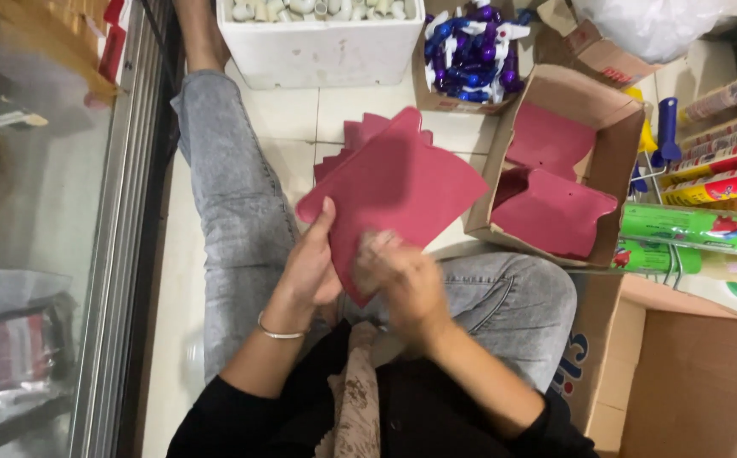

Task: The person sits on the floor and wipes the surface of pink, irregularly shaped cutouts using a cloth. They handle the items one at a time, wiping each piece and placing it into a cardboard box.

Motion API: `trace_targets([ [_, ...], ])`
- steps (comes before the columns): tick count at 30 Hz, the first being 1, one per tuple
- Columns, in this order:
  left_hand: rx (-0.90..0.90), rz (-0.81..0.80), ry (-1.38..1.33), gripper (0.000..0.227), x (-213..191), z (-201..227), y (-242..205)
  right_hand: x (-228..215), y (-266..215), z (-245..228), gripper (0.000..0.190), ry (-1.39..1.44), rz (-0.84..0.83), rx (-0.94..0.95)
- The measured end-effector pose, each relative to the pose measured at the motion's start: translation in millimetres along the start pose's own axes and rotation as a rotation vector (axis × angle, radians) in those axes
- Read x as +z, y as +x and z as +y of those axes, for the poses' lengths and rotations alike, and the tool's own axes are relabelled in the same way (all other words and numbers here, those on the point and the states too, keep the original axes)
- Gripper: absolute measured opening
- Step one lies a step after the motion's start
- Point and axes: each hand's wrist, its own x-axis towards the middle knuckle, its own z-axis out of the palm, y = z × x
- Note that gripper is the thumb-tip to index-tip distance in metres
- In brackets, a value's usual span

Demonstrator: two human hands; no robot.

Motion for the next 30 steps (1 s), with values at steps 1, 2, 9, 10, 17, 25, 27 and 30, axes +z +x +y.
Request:
trace_targets([
  [1, -0.003, 0.007, -0.003, 0.061, 1.6, 0.6, -5.5, -17.0, -4.4, 13.8, 0.034, 0.003, -0.002, 0.008],
  [2, 0.020, 0.029, -0.008, 0.060, 3.9, 3.5, -7.7, -34.9, -5.4, 28.5, 0.029, -0.472, 0.122, -0.180],
  [9, 0.077, 0.063, -0.025, 0.058, 24.1, 8.2, -11.0, -24.9, -36.8, 43.0, 0.027, -0.911, 0.265, -0.325],
  [10, 0.079, 0.064, -0.026, 0.058, 6.8, 6.4, -2.8, -11.8, -45.8, 47.7, 0.027, -0.911, 0.264, -0.325],
  [17, 0.079, 0.096, -0.073, 0.060, 5.7, 10.6, -7.1, -12.0, -13.0, 22.6, 0.024, -0.376, 0.119, -0.419],
  [25, -0.018, 0.081, -0.019, 0.061, -11.0, 5.2, -7.9, -136.1, -16.1, 64.3, 0.030, -0.557, 0.746, 0.210],
  [27, -0.014, 0.121, -0.056, 0.059, -10.4, 2.2, -5.1, -141.9, -17.9, 73.9, 0.038, 0.568, 0.845, 0.588],
  [30, -0.043, 0.083, -0.050, 0.055, -34.3, -29.6, 16.8, -116.0, -51.4, 91.2, 0.028, 0.755, 0.705, 0.577],
])
